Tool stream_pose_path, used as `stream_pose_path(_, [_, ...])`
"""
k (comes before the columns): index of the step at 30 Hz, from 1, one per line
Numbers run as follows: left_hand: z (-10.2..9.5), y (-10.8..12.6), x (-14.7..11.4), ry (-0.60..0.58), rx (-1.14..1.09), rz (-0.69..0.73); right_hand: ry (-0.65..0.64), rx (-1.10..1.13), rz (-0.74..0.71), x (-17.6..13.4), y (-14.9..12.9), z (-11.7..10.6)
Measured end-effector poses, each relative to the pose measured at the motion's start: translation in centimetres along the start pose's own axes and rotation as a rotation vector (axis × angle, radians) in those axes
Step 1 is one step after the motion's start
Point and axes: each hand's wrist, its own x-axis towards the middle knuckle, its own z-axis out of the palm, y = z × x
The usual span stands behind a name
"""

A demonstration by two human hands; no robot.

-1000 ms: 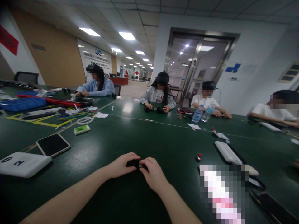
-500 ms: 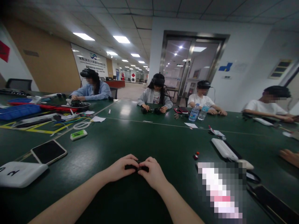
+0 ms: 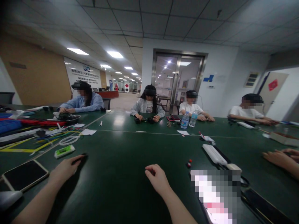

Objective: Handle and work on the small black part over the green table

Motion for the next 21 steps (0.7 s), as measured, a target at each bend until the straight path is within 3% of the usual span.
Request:
stream_pose_path(3, [-0.2,-1.7,0.5,0.117,0.042,-0.213,-0.019,0.017,-0.011,-0.1,0.0,0.1])
stream_pose_path(14, [1.7,-2.1,1.2,0.290,0.010,-0.159,-0.053,0.002,-0.017,-0.1,0.3,0.2])
stream_pose_path(21, [1.0,-1.6,0.4,0.233,-0.014,-0.186,-0.071,-0.033,-0.008,-0.1,-0.1,0.3])
